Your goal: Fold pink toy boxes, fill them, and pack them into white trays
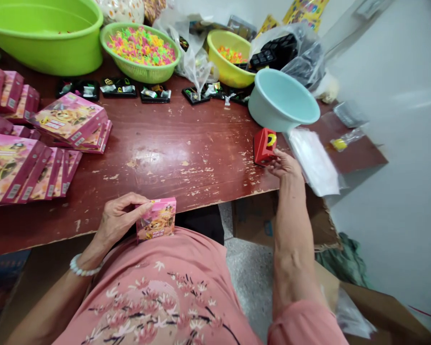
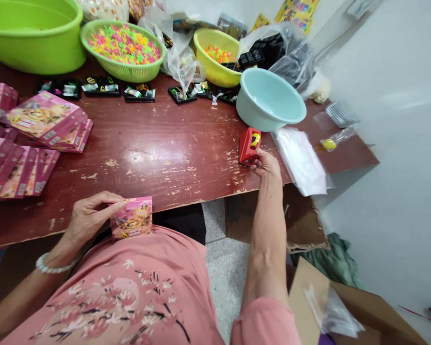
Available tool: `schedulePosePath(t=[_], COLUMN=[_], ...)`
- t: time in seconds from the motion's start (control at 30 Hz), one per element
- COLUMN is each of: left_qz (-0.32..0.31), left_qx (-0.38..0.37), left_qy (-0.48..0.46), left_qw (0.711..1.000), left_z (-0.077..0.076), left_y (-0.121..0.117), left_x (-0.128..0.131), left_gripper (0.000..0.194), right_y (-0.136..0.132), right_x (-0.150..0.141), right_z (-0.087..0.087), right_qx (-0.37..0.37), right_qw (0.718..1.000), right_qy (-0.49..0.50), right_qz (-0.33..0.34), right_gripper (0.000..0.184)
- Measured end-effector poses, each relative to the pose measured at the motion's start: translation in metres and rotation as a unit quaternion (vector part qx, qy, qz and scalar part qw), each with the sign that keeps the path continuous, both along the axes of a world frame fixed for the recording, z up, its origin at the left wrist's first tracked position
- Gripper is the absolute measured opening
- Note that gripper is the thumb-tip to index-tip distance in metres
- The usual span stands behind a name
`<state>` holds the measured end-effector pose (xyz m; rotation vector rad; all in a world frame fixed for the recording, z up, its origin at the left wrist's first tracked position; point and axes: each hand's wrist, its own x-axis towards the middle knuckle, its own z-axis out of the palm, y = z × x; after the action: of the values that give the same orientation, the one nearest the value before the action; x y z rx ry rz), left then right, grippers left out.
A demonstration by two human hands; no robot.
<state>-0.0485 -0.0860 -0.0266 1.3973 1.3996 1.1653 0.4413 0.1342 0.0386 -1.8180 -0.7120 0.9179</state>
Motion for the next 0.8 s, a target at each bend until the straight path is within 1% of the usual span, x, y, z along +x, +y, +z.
schedulePosePath(t=[0.07,0.13,0.2,0.3,0.37,0.4,0.43,0.47,0.5,0.53,0.57,0.6,0.63,0.67,0.7,0.77,0.8], left_qz=[0.001,0.004,0.006,0.010,0.018,0.022,0.024,0.023,0.020,0.016,0.011,0.008,0.003,-0.004,-0.010,-0.018,-0.018], left_qx=[-0.001,-0.002,-0.001,0.006,0.012,0.015,0.019,0.023,0.027,0.031,0.036,0.042,0.052,0.064,0.079,0.112,0.130], left_qy=[-0.001,-0.003,-0.005,-0.005,-0.001,0.002,0.005,0.009,0.016,0.026,0.039,0.053,0.068,0.083,0.099,0.132,0.150], left_qw=[1.000,1.000,1.000,1.000,1.000,1.000,1.000,0.999,0.999,0.999,0.999,0.998,0.996,0.994,0.992,0.985,0.980], left_z=[0.001,0.001,0.001,0.000,0.000,0.001,0.003,0.005,0.008,0.011,0.015,0.019,0.023,0.027,0.030,0.036,0.037], left_y=[0.000,0.000,0.000,0.000,0.000,-0.001,-0.001,-0.002,-0.003,-0.005,-0.006,-0.008,-0.009,-0.012,-0.014,-0.019,-0.021], left_x=[0.000,0.001,0.001,0.002,0.003,0.003,0.004,0.004,0.005,0.005,0.004,0.004,0.004,0.004,0.004,0.005,0.006], left_gripper=[0.010,0.009,0.009,0.009,0.008,0.009,0.009,0.010,0.011,0.012,0.013,0.013,0.012,0.011,0.011,0.012,0.012], right_y=[-0.003,-0.011,-0.022,-0.037,-0.048,-0.055,-0.064,-0.075,-0.089,-0.105,-0.123,-0.142,-0.160,-0.175,-0.187,-0.202,-0.205], right_x=[-0.002,-0.007,-0.015,-0.027,-0.041,-0.052,-0.067,-0.087,-0.111,-0.137,-0.164,-0.191,-0.215,-0.237,-0.254,-0.276,-0.281], right_z=[0.002,-0.003,-0.013,-0.029,-0.035,-0.036,-0.037,-0.037,-0.036,-0.034,-0.032,-0.029,-0.025,-0.022,-0.020,-0.020,-0.021], right_qx=[0.009,0.029,0.052,0.080,0.097,0.105,0.113,0.116,0.116,0.110,0.092,0.069,0.052,0.041,0.037,0.048,0.057], right_qw=[0.999,0.998,0.997,0.992,0.988,0.986,0.986,0.990,0.992,0.990,0.973,0.949,0.926,0.905,0.891,0.881,0.883], right_qy=[0.034,0.039,0.024,-0.035,-0.070,-0.081,-0.081,-0.065,-0.040,0.012,0.076,0.126,0.157,0.186,0.205,0.211,0.203], right_qz=[-0.021,-0.040,-0.060,-0.092,-0.102,-0.103,-0.090,-0.055,-0.005,0.089,0.198,0.282,0.338,0.379,0.404,0.421,0.420], right_gripper=[0.021,0.019,0.018,0.015,0.011,0.010,0.010,0.011,0.015,0.020,0.026,0.030,0.030,0.030,0.029,0.029,0.034])
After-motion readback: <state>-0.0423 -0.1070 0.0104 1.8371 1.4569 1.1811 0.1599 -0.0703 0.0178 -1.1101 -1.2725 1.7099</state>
